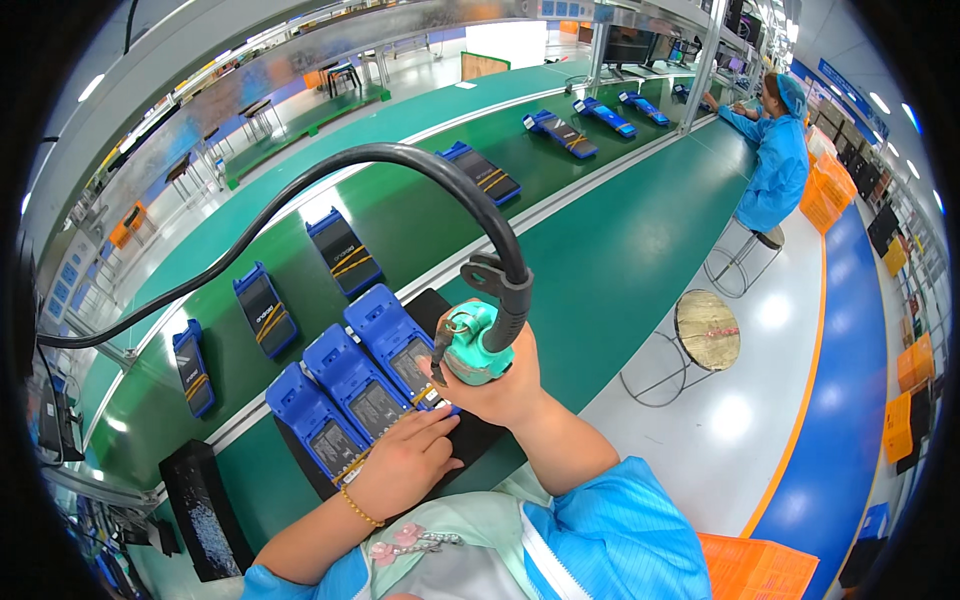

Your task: The person assembles electronic components into blue plastic housings by driving screws with an electric screwdriver.

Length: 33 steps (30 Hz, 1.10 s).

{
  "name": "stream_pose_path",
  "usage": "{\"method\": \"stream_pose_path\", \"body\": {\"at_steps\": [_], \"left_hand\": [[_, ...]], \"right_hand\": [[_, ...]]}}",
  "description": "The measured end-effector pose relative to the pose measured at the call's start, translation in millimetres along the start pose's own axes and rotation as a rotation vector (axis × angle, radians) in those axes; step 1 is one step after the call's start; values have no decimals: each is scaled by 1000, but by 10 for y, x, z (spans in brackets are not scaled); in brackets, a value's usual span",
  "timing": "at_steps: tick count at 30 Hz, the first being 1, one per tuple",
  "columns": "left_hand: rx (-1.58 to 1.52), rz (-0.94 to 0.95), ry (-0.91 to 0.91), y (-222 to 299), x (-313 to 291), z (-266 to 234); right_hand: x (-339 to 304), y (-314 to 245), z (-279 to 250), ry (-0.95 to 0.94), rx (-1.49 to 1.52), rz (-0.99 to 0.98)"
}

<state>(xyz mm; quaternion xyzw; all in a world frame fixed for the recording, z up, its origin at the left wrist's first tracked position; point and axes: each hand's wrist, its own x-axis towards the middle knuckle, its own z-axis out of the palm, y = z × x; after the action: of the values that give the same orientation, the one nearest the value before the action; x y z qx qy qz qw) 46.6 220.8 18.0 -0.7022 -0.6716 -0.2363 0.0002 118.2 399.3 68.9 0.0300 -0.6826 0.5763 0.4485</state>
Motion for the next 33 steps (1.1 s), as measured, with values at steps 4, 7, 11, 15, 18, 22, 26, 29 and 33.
{"method": "stream_pose_path", "body": {"at_steps": [4,7,11,15,18,22,26,29,33], "left_hand": [[-16,11,24,6,-8,-12],[-57,-9,89,-21,-42,37],[-122,-262,232,20,-48,-58],[-281,-259,413,17,-31,-63],[-427,-331,451,68,-44,-32],[-400,-405,463,108,-163,-80],[-256,-312,335,89,-373,-127],[-162,-437,381,184,-820,-421],[8,-869,576,124,-1571,-926]], "right_hand": [[-45,-76,-18,18,183,57],[-74,-138,-13,105,359,137],[-80,-254,-41,101,532,63],[-78,-384,-11,54,720,-37],[-91,-442,16,2,776,-72],[-143,-478,167,40,783,-64],[-207,-511,73,17,736,-101],[-225,-514,-28,-13,690,-147],[-251,-343,-113,-25,647,-98]]}}
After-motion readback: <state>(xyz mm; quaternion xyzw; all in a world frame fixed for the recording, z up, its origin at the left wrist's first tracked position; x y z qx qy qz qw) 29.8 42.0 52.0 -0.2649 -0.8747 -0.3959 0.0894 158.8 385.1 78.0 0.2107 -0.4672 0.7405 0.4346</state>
